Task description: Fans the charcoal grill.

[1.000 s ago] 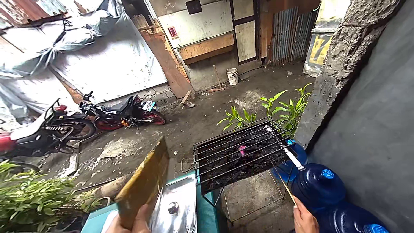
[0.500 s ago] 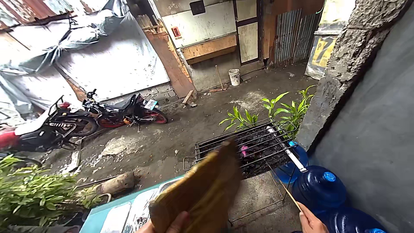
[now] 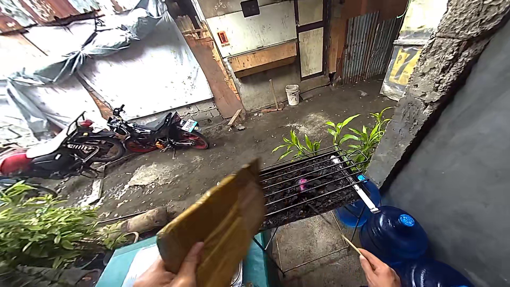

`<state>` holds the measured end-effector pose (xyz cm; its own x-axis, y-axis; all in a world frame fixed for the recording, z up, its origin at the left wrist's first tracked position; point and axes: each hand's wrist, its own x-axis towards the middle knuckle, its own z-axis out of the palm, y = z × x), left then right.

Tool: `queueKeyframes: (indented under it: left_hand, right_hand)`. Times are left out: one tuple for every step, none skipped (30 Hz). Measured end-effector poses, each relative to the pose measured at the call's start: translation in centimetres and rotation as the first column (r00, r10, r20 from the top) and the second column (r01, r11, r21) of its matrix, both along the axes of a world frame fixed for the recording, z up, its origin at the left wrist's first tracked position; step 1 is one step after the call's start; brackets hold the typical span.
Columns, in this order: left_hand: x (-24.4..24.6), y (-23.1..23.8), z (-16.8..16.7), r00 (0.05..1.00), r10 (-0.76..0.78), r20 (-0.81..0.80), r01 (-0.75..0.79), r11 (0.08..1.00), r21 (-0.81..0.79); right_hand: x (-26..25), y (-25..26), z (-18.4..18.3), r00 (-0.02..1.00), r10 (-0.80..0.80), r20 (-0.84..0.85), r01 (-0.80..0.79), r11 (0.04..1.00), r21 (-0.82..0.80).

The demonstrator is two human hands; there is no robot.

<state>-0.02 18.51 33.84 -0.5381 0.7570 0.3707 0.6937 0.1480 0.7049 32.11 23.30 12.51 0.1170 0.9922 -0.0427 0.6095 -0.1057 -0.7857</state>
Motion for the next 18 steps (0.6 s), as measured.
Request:
queueKeyframes:
  left_hand:
    - [0.0,0.0,0.1,0.997,0.024,-0.071,-0.025,1.000,-0.005]
    - [0.1,-0.1,0.4,0.995,0.005,-0.099,-0.005,1.000,-0.001]
    - [0.2,-0.4,0.6,0.996,-0.050,-0.070,0.051,0.999,0.017]
    - [0.3,-0.8,0.7,0.993,-0.120,0.022,0.119,0.992,0.048]
    - [0.2,-1.1,0.8,0.974,-0.184,0.130,0.175,0.981,0.082]
    - [0.0,-1.3,0.8,0.952,-0.223,0.211,0.204,0.973,0.108]
    - [-0.4,-1.4,0.7,0.945,-0.213,0.247,0.188,0.974,0.124]
    - [-0.8,-1.3,0.5,0.963,-0.151,0.224,0.127,0.985,0.117]
    - [-1.1,-1.1,0.3,0.989,-0.062,0.138,0.049,0.995,0.090]
    - [-1.2,-0.7,0.2,1.000,0.023,0.018,-0.024,0.998,0.051]
    - [-0.9,-0.5,0.1,0.995,0.060,-0.083,-0.058,0.998,0.018]
    - [-0.4,-0.3,0.2,0.992,0.041,-0.123,-0.042,0.999,-0.004]
    - [0.3,-0.4,0.3,0.996,-0.011,-0.092,0.009,1.000,-0.016]
    - [0.9,-0.5,0.3,0.997,-0.080,-0.003,0.080,0.997,-0.013]
    - [1.2,-0.5,0.2,0.984,-0.145,0.109,0.145,0.989,0.007]
    - [1.4,-0.6,0.0,0.962,-0.188,0.198,0.187,0.982,0.025]
    - [1.4,-0.6,-0.1,0.950,-0.198,0.241,0.195,0.980,0.034]
    - [1.4,-0.6,-0.1,0.953,-0.176,0.245,0.171,0.984,0.040]
  right_hand:
    - [0.4,0.2,-0.2,1.000,-0.010,0.010,0.010,1.000,0.003]
    - [0.8,0.3,-0.3,1.000,-0.013,0.010,0.013,1.000,0.008]
    - [1.3,0.2,-0.4,1.000,-0.012,0.007,0.012,1.000,0.019]
    - [1.8,0.0,-0.4,1.000,-0.006,0.005,0.006,0.999,0.033]
    - [2.3,-0.2,-0.3,1.000,0.002,0.004,-0.002,0.999,0.040]
    - [2.6,-0.4,-0.1,1.000,0.006,0.001,-0.006,0.999,0.044]
    - [2.8,-0.6,0.0,1.000,0.005,0.000,-0.005,0.999,0.045]
    - [2.9,-0.6,0.1,1.000,0.002,-0.001,-0.002,0.999,0.043]
    - [2.7,-0.5,0.1,1.000,0.000,-0.001,0.000,0.999,0.040]
    - [2.4,-0.2,0.1,1.000,-0.001,-0.006,0.001,0.999,0.037]
    - [1.8,0.2,-0.1,1.000,0.000,-0.011,0.000,0.999,0.038]
    - [1.1,0.7,-0.3,1.000,0.005,-0.015,-0.005,0.999,0.039]
    - [0.3,1.1,-0.5,1.000,0.009,-0.017,-0.008,0.999,0.035]
    - [-0.4,1.6,-0.7,1.000,0.011,-0.016,-0.010,1.000,0.025]
    - [-0.9,2.1,-0.9,1.000,0.008,-0.009,-0.008,1.000,0.014]
    - [-1.4,2.6,-1.1,1.000,0.000,0.001,0.000,1.000,0.004]
    - [-1.7,2.8,-1.3,1.000,-0.010,0.012,0.010,1.000,-0.001]
    - [-1.7,2.8,-1.3,1.000,-0.019,0.023,0.019,1.000,0.000]
